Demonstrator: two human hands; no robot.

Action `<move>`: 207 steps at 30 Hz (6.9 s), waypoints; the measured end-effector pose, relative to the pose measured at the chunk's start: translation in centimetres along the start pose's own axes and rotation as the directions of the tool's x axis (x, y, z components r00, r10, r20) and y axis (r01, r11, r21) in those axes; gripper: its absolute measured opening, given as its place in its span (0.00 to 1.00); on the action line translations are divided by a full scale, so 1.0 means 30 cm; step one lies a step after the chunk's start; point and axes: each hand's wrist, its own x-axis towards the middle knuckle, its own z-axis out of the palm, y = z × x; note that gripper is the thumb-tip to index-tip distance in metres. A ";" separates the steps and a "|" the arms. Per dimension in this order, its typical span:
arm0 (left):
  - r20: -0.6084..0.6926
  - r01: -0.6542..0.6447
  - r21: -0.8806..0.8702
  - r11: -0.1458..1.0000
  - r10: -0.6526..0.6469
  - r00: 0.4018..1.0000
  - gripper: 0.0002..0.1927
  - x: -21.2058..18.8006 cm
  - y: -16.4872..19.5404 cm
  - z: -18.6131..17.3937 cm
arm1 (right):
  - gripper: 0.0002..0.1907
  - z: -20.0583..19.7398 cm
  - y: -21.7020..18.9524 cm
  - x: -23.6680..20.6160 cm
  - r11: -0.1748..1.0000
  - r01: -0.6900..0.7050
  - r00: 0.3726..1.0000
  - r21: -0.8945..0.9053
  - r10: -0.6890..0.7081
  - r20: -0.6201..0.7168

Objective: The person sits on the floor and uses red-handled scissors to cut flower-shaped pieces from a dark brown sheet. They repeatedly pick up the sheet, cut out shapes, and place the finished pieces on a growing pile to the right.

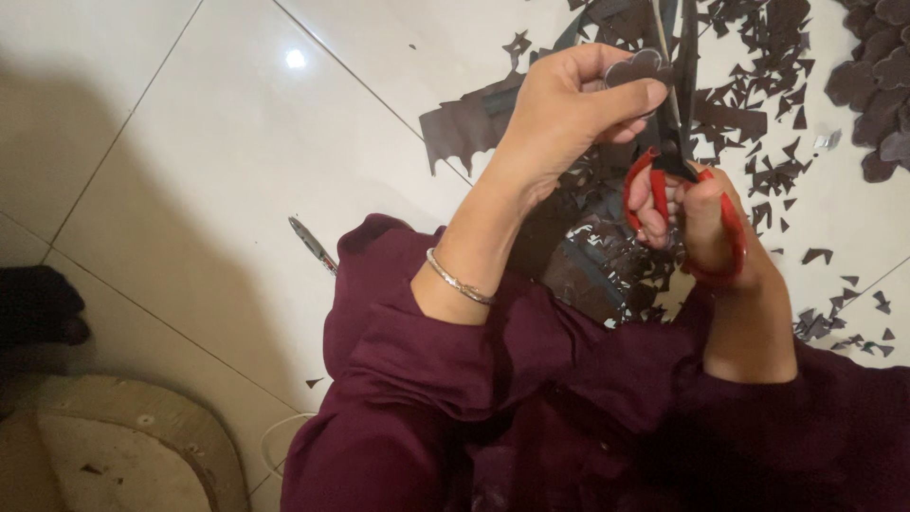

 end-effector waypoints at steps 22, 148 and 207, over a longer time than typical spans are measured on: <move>0.016 -0.034 0.140 0.990 0.032 0.999 0.11 -0.014 0.051 -0.024 | 0.47 -0.067 0.002 -0.029 0.979 -0.064 0.997 -0.195 0.071 0.032; 0.004 -0.020 -0.220 0.975 0.022 1.000 0.10 0.053 -0.129 0.029 | 0.19 -0.047 0.082 0.062 0.980 0.053 0.968 0.189 -0.004 -0.252; -0.093 -0.183 -0.047 0.982 0.178 0.980 0.13 0.037 -0.078 0.019 | 0.41 -0.035 0.068 0.021 0.993 -0.019 0.993 -0.114 0.005 -0.122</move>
